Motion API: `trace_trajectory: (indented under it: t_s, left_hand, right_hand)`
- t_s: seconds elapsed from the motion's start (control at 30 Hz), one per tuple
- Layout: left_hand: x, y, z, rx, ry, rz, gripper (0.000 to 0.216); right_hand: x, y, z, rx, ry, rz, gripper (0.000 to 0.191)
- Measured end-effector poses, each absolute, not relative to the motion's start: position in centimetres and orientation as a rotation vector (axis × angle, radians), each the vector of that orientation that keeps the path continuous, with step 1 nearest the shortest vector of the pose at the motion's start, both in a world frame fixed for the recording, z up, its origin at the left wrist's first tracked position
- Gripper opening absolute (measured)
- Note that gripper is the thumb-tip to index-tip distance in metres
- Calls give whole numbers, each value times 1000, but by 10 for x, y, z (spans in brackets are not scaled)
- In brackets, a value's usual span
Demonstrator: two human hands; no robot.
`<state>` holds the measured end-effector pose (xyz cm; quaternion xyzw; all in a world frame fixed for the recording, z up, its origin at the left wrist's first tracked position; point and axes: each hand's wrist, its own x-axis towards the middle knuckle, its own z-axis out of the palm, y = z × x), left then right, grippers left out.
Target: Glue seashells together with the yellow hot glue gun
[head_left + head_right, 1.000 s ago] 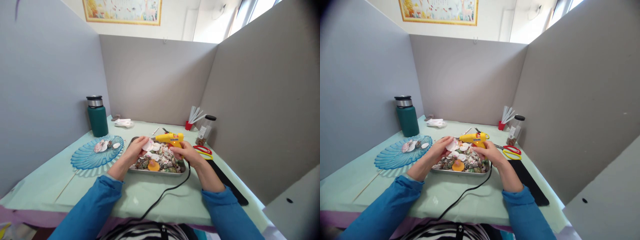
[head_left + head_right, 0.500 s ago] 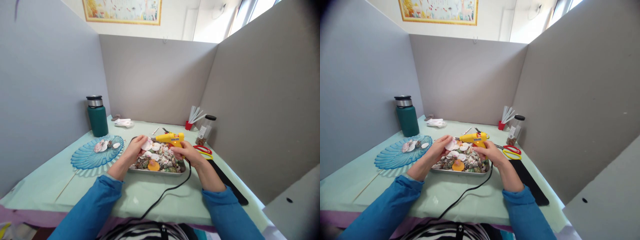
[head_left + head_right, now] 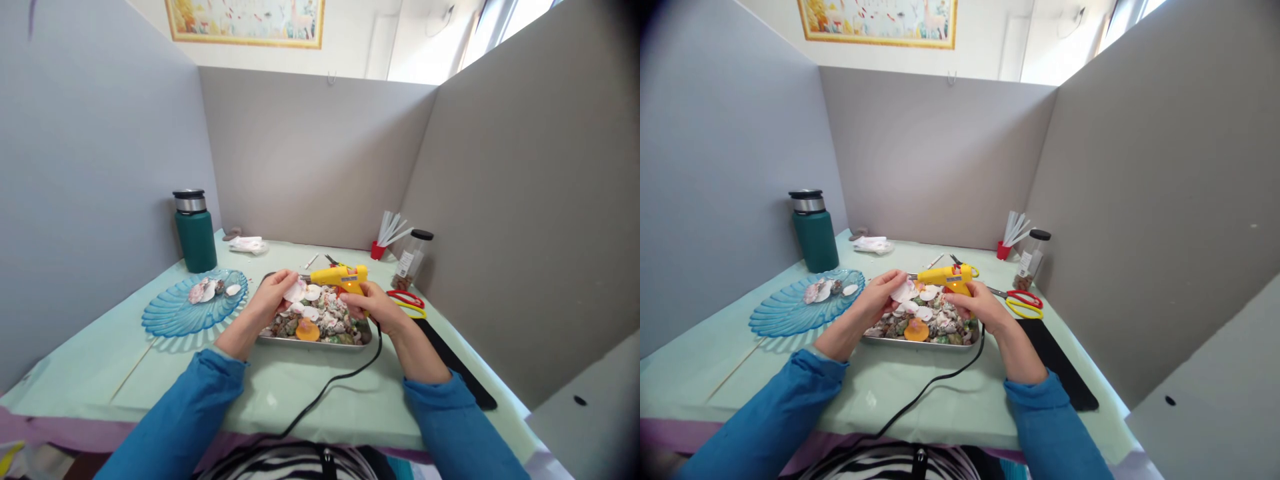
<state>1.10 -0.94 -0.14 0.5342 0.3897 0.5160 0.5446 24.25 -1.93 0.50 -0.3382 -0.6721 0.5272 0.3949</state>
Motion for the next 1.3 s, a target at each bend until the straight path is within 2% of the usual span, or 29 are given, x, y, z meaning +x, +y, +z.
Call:
trace_trajectory:
  t_s: [0.6,1.0,1.3]
  left_hand:
    - [10,-10,0,1255,906,1183,29]
    - [11,-9,-1,1305,961,1286,31]
    - [11,-10,0,1301,930,1295,31]
  right_hand:
    - [242,-16,2,-857,-1673,1316,24]
    - [238,-21,7,-913,-1692,1222,31]
    - [237,-22,7,-895,-1684,1208,28]
